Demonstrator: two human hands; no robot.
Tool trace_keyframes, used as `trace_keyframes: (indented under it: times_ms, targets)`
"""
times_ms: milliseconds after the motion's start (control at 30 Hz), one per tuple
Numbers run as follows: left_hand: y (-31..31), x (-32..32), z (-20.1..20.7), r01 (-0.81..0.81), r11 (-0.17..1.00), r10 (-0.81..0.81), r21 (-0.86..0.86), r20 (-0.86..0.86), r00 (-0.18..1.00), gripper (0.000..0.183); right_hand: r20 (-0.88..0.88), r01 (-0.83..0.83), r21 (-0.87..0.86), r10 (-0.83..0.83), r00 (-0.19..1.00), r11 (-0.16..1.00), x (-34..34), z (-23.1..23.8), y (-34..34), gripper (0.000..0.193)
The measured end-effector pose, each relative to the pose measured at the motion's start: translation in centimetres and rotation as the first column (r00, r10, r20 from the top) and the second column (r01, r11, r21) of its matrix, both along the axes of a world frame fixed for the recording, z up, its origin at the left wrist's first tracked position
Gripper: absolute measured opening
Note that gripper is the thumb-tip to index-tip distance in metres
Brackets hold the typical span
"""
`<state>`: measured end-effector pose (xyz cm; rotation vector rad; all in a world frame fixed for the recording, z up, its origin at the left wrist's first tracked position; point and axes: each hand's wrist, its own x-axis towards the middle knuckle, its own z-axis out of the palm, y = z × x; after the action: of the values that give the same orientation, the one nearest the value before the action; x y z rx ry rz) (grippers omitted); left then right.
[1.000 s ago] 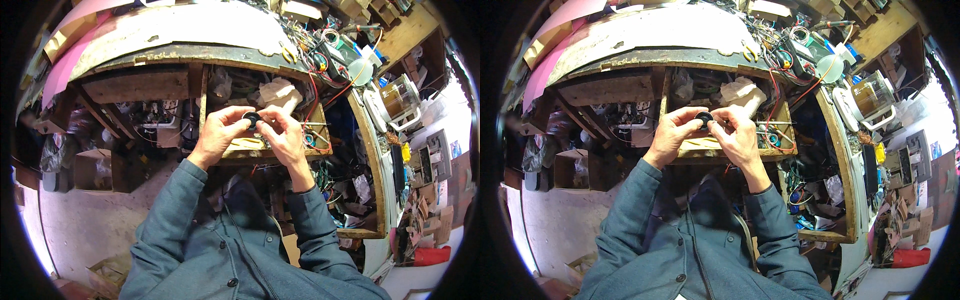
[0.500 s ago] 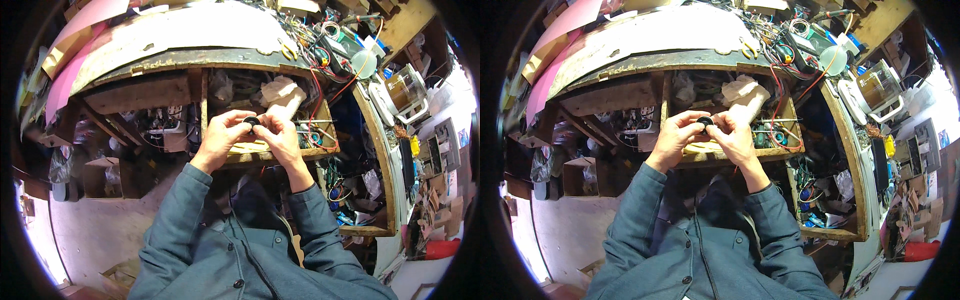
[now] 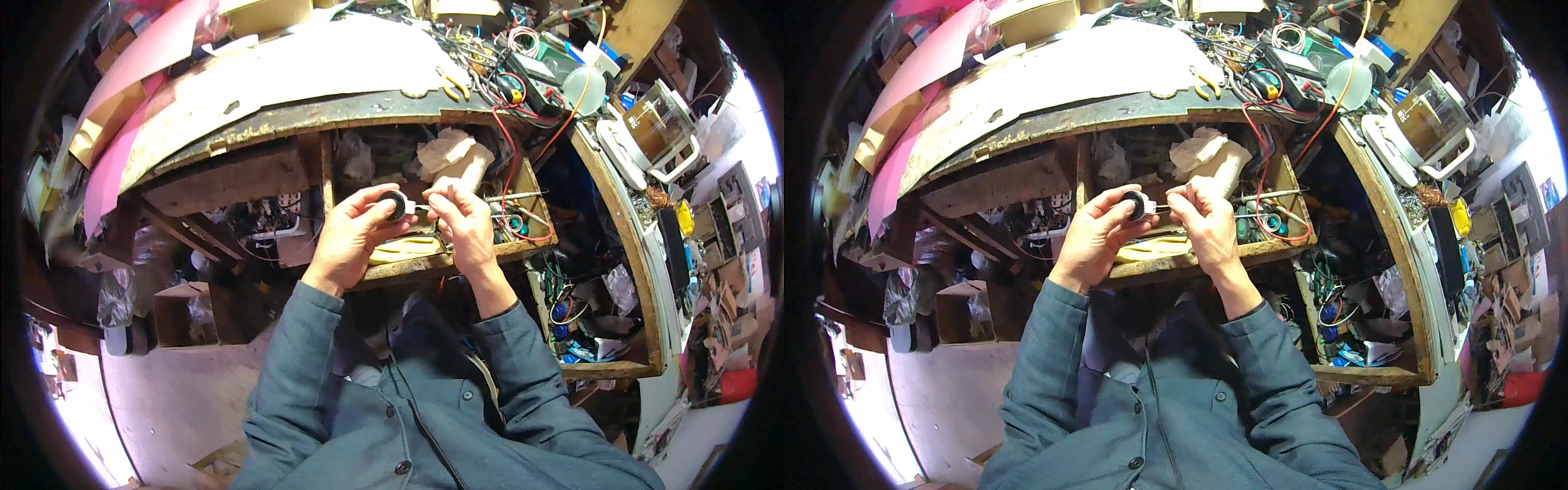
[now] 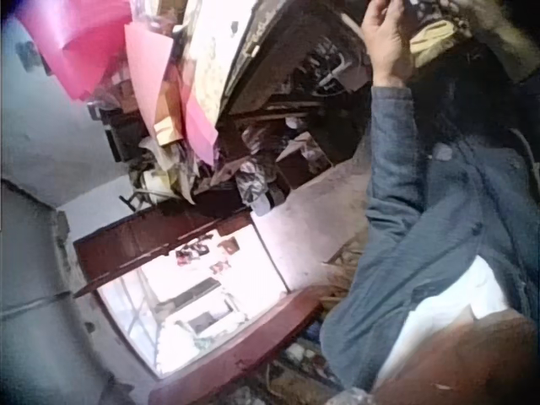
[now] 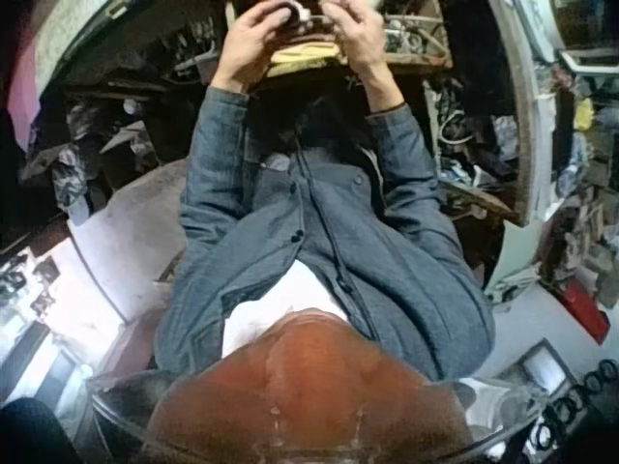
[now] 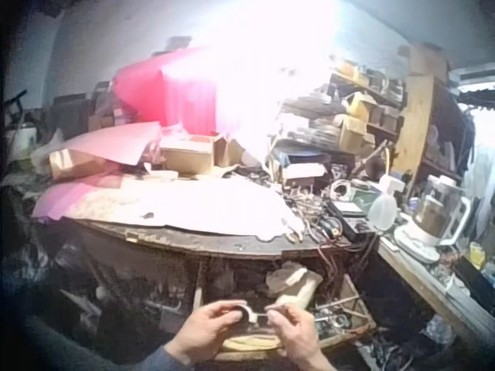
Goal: The person holds a small cylindrical electronic component and rotates it while inspecting its terminals. They then connect multimeter probes to the component's terminals to measure electrical values.
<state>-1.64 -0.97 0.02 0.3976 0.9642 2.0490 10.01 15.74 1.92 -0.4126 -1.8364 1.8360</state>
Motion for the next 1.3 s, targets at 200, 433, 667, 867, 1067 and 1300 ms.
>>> trace_keyframes:
  times_ms: [200, 433, 667, 867, 1067, 1300]
  targets:
    - [-0.3, -0.9, -0.7, -0.012, 0.991, -0.008, 0.135, 0.148, 0.989, 0.029, -0.034, 0.020, 0.035, -0.019, 0.999, 0.999, -0.5, -0.7, 0.2, 0.022]
    - [-0.6, -1.1, -0.8, 0.010, 0.982, -0.047, 0.190, 0.191, 0.981, 0.027, -0.046, 0.062, 0.277, -0.051, 0.998, 0.959, -0.8, -2.1, 0.8, 0.012]
    - [-0.8, -1.1, -0.9, -0.008, 0.986, -0.018, 0.164, 0.160, 0.987, 0.027, -0.008, 0.035, 0.385, -0.035, 0.999, 0.922, -0.4, -1.8, 0.8, 0.015]
    - [-1.2, -1.1, -1.2, -0.034, 0.988, 0.015, 0.149, 0.128, 0.992, 0.025, -0.015, 0.043, 0.297, -0.040, 0.999, 0.954, -0.6, -1.8, 0.0, 0.012]
    - [-1.1, -1.1, -1.0, -0.024, 0.989, 0.002, 0.149, 0.141, 0.990, 0.025, -0.008, 0.056, 0.392, -0.058, 0.998, 0.918, -0.3, -1.1, -0.1, 0.012]
    - [-0.7, -0.9, -0.9, -0.005, 0.985, -0.026, 0.171, 0.177, 0.984, 0.024, 0.032, 0.052, 0.383, -0.069, 0.997, 0.922, 0.0, -1.5, 0.2, 0.013]
